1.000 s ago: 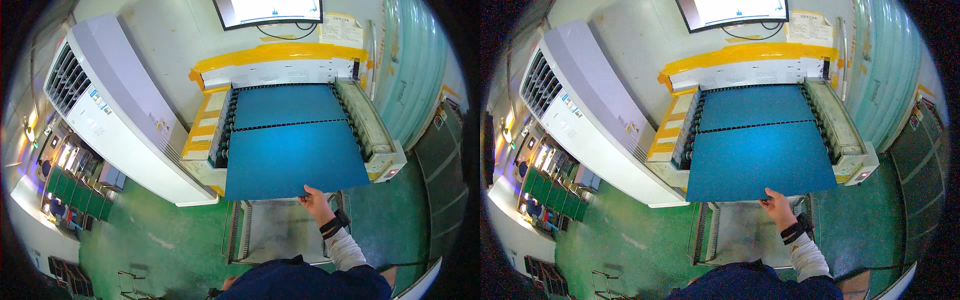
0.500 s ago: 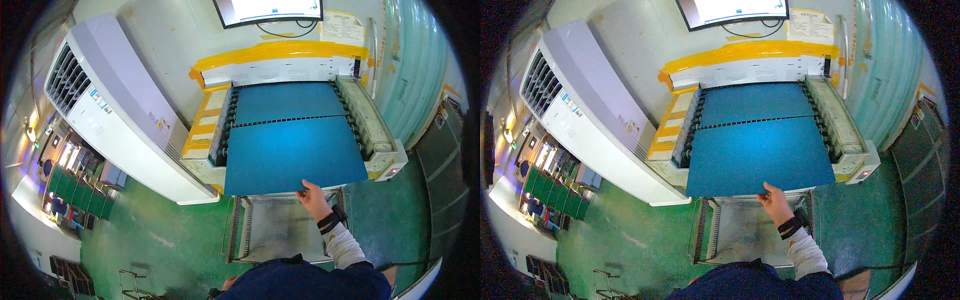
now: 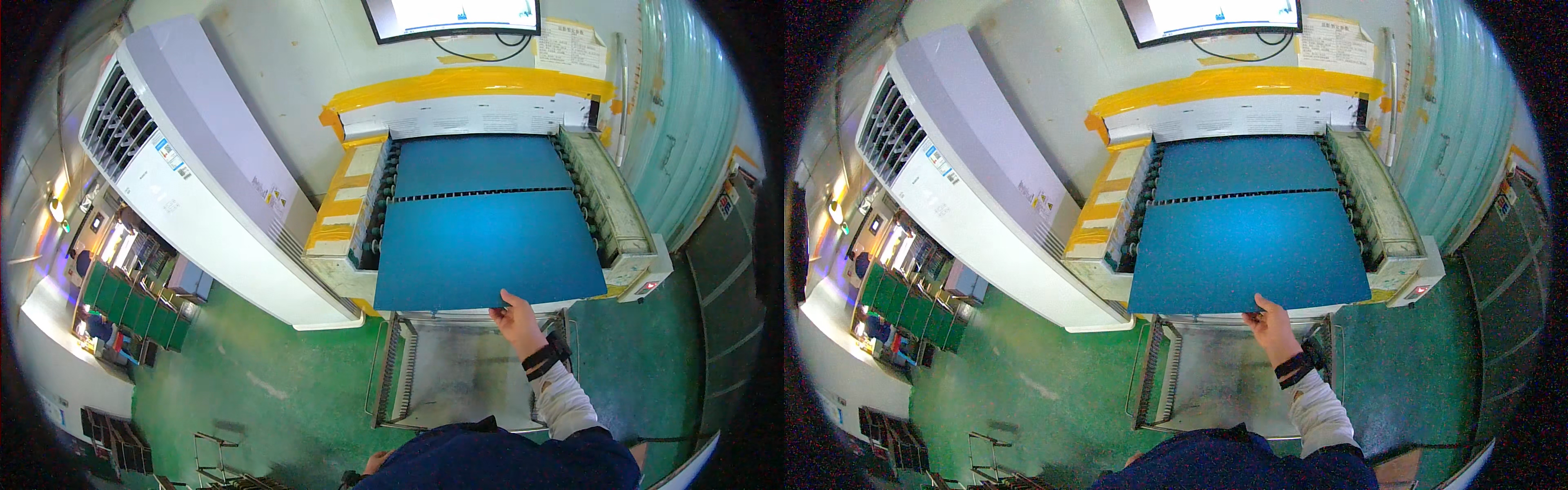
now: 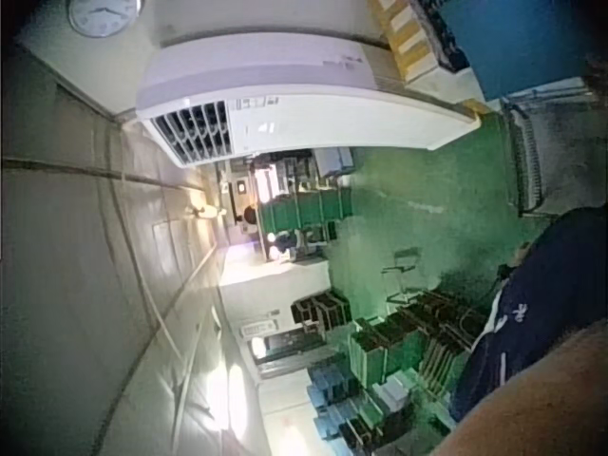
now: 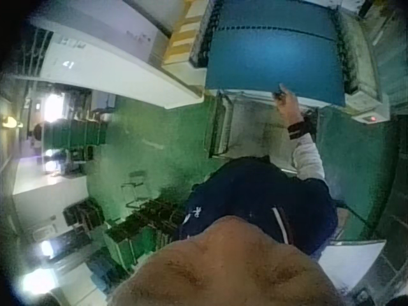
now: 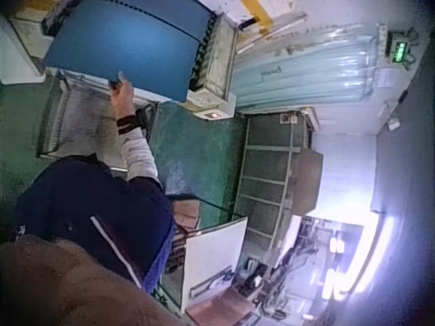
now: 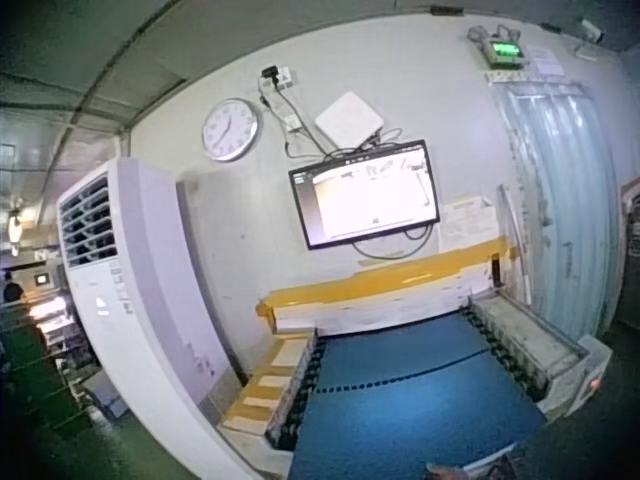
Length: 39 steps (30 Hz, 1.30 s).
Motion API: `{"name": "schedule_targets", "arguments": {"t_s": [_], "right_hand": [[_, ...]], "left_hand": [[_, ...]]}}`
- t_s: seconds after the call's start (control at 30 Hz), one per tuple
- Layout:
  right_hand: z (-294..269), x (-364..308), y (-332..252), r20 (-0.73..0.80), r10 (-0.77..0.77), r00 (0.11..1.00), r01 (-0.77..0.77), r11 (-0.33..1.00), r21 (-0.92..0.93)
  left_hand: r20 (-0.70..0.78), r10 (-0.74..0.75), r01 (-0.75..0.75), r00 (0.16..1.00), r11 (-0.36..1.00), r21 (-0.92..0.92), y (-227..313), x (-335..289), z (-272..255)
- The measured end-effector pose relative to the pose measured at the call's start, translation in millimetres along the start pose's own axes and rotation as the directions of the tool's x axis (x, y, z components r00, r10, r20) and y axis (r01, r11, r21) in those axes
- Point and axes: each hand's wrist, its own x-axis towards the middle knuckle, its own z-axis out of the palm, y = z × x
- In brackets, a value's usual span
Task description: Placing blue and green plates into an industrial processing machine and onto racks.
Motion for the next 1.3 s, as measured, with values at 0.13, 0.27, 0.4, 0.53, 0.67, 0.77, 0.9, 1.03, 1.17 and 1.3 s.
{"name": "schedule_targets", "arguments": {"t_s": [0.13, 0.27, 0.4, 0.53, 0.67, 0.77, 0.9, 1.03, 1.17, 1.3], "right_hand": [[-8.3, 5.8, -6.3, -0.011, -0.023, 1.000, 0.024, 1.000, 0.007], [-7.6, 12.6, -6.4, 0.019, -0.028, 0.999, 0.028, 1.000, 0.013], [-4.6, 14.0, -8.8, -0.004, -0.027, 1.000, 0.027, 1.000, -0.002], [-3.6, 10.2, -14.8, 0.008, -0.053, 0.999, 0.053, 0.999, 0.005], [-2.8, 21.8, -6.8, 0.029, -0.044, 0.999, 0.044, 0.999, -0.002], [-4.1, 21.5, -12.9, -0.003, -0.052, 0.999, 0.052, 0.999, 0.004], [-1.6, 18.2, -20.4, -0.021, -0.066, 0.998, 0.067, 0.998, 0.014], [13.1, 19.9, -14.4, 0.013, -0.044, 0.999, 0.043, 0.999, 0.021], [-15.6, 27.5, -27.0, -0.023, -0.070, 0.997, 0.071, 0.997, 0.036], [9.2, 20.8, -21.6, -0.012, -0.030, 0.999, 0.029, 0.999, -0.018]], "left_hand": [[0.024, -0.092, 0.092, 0.995, 0.995, 0.027, 24.6, -8.0, 1.1], [0.029, -0.124, 0.122, 0.992, 0.991, 0.057, 24.5, -3.8, -0.7], [0.041, -0.082, 0.087, 0.996, 0.987, -0.135, 29.6, -14.6, 2.0], [0.075, -0.237, 0.249, 0.969, 0.937, -0.245, 8.9, 11.5, 5.5], [0.058, -0.144, 0.154, 0.988, 0.956, -0.249, -59.1, 50.1, 15.2], [0.140, -0.162, 0.204, 0.977, 0.902, -0.381, -56.8, 50.7, 18.7], [0.083, -0.185, 0.199, 0.979, 0.955, -0.222, -43.3, 50.9, 14.7], [0.057, -0.186, 0.193, 0.981, 0.968, -0.160, -81.0, 67.2, 18.4], [0.077, -0.105, 0.101, 0.991, 0.993, 0.055, 80.2, -32.1, -5.9], [0.091, 0.006, 0.027, 0.996, 0.933, -0.360, 55.1, -13.5, -6.5]]}}
